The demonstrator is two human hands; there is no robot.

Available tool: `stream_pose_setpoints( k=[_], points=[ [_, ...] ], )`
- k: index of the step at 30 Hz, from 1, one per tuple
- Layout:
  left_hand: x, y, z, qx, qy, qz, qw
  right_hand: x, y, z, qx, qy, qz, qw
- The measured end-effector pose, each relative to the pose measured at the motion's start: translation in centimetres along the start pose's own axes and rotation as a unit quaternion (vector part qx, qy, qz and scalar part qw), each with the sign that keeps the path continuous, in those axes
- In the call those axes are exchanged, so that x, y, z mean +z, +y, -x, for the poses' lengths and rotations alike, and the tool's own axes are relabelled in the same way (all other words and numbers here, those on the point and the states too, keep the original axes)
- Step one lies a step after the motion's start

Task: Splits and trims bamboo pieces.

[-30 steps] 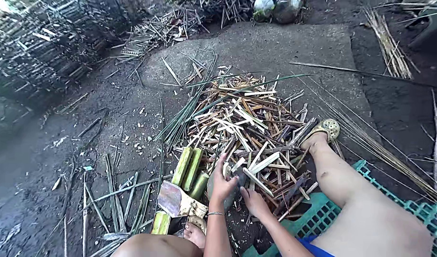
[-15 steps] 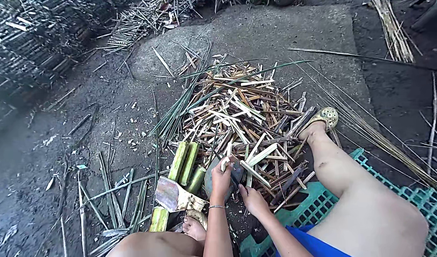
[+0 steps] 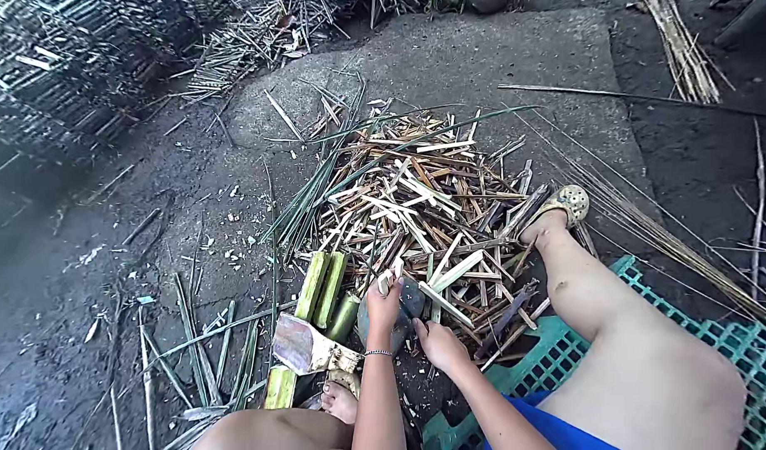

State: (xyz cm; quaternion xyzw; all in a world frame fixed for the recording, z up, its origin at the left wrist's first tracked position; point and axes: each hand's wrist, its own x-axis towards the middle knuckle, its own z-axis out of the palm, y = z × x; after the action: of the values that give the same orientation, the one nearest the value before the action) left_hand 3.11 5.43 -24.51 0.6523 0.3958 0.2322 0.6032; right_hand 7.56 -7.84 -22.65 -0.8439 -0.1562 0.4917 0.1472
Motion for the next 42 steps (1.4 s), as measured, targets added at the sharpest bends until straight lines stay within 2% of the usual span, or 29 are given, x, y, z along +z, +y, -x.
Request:
stream_pose_setpoints(
  k=[6, 9, 15, 19, 21, 22, 24, 26, 29, 31, 35, 38, 42],
  points=[
    [0.1, -0.5, 1.6, 0.051, 0.032, 0.078, 0.995, 0.1, -3.0, -2.2, -0.027, 0.011, 0.013, 1.000],
    [0.1, -0.7, 2.1, 0.076, 0.062, 0.106, 0.990, 0.6, -2.9, -3.0, -0.039, 0.025, 0.027, 0.999],
    [1.2, -1.1, 3.4, 0.116, 0.062, 0.058, 0.990, 0.5, -2.9, -3.0, -0.031, 0.023, 0.015, 0.999],
    [1.4, -0.8, 3.8, 0.245, 0.056, 0.000, 0.968, -0.4, -4.2, -3.0, -0.036, 0.020, 0.011, 0.999],
    [1.0, 3.1, 3.5, 0.336, 0.029, 0.025, 0.941, -2.0, -5.0, -2.3, -0.044, -0.013, -0.056, 0.997],
    [0.5, 5.2, 3.4, 0.357, 0.010, 0.050, 0.933, -2.6, -5.2, -1.5, -0.039, -0.028, -0.096, 0.994],
    [-0.8, 8.5, 2.8, 0.343, -0.014, 0.103, 0.933, -1.9, -4.3, -2.8, -0.037, -0.020, -0.121, 0.992],
    [-2.6, 9.7, 2.5, 0.301, 0.002, 0.144, 0.943, -0.2, -2.2, -4.5, -0.034, -0.022, -0.149, 0.988],
    [-4.4, 8.4, 2.7, 0.264, 0.042, 0.151, 0.952, 1.7, 1.5, -3.5, -0.032, -0.034, -0.268, 0.962],
    [-4.7, 6.4, 2.9, 0.218, 0.059, 0.113, 0.968, 2.4, 3.8, -1.7, -0.009, -0.022, -0.353, 0.935],
    [-4.0, 4.1, 2.6, 0.088, 0.023, 0.022, 0.996, 1.8, 5.4, 0.5, 0.030, 0.057, -0.481, 0.874],
    [-3.6, 3.6, 2.6, 0.033, -0.033, -0.033, 0.998, 0.0, 4.6, 1.8, -0.051, 0.114, -0.492, 0.862],
    [-3.1, 4.6, 3.3, 0.050, -0.111, -0.002, 0.993, -2.1, 1.9, 3.5, -0.224, 0.194, -0.476, 0.828]
  ],
)
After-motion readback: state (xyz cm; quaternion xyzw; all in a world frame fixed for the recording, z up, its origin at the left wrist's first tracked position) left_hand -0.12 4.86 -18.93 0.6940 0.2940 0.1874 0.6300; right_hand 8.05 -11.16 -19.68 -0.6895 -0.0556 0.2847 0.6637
